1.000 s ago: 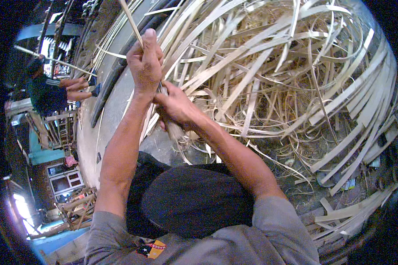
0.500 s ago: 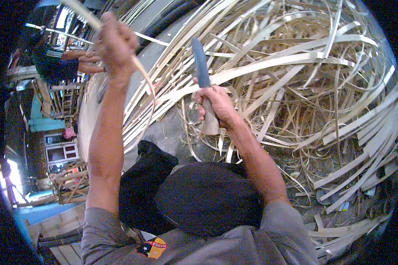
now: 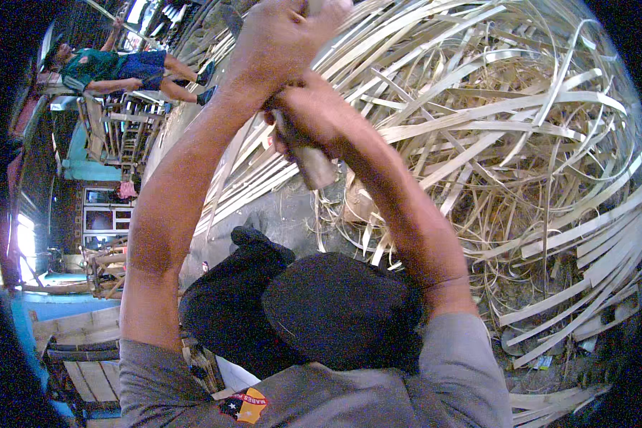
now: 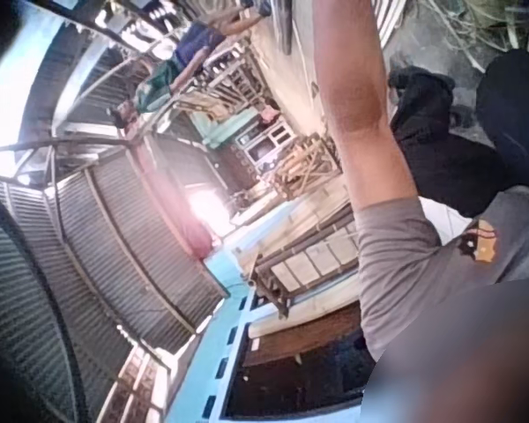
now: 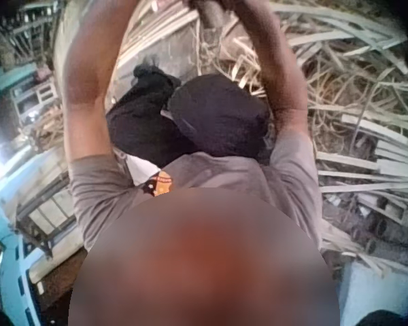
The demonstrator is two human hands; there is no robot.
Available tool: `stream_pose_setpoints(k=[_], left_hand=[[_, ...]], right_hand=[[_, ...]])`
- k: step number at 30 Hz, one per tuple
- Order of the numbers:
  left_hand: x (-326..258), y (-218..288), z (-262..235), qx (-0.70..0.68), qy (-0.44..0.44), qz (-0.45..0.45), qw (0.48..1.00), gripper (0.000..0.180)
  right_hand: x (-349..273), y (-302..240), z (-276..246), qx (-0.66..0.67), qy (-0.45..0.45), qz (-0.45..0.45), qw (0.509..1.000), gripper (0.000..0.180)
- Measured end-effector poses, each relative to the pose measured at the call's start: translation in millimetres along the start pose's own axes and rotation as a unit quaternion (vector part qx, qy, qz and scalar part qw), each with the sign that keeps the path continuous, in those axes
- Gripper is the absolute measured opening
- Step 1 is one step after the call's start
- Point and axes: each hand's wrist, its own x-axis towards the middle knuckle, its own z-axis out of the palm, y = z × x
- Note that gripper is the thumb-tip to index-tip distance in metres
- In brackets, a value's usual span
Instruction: The person sits on the floor and uses a knife to split long bamboo strips into thinner slivers. They repeatedly peel and separate the strips, accumulating a pile of thin bamboo pieces on the floor.
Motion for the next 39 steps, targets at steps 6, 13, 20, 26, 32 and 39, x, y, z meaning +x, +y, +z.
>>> stream_pose_setpoints(k=[6, 13, 20, 26, 32, 39], left_hand=[[16.6, 31.6, 60.6, -0.293, 0.103, 0.008, 0.95, 0.056], [14.4, 23.2, 105.1, -0.465, 0.193, -0.016, 0.864, 0.062], [44.1, -27.4, 59.5, -0.469, 0.239, -0.086, 0.846, 0.059], [52.7, -70.5, -34.6, -0.456, 0.231, -0.063, 0.857, 0.059], [61.9, -39.4, 5.9, -0.43, 0.247, 0.009, 0.868, 0.052], [34.8, -10.3, 66.6, -0.389, 0.103, 0.072, 0.913, 0.038]], right_hand=[[-62.3, -42.0, -45.7, -0.09, 0.142, 0.011, 0.986, 0.027], [-90.8, -14.7, -85.9, -0.027, 0.221, 0.015, 0.975, 0.021], [-93.2, 19.2, -143.3, 0.063, 0.23, 0.008, 0.971, 0.035], [-99.8, 68.7, -185.2, 0.161, 0.29, 0.053, 0.942, 0.047], [-78.0, 55.4, -104.4, 0.084, 0.289, -0.047, 0.952, 0.032], [-56.1, 146.4, -11.9, -0.061, 0.138, 0.105, 0.983, 0.038]])
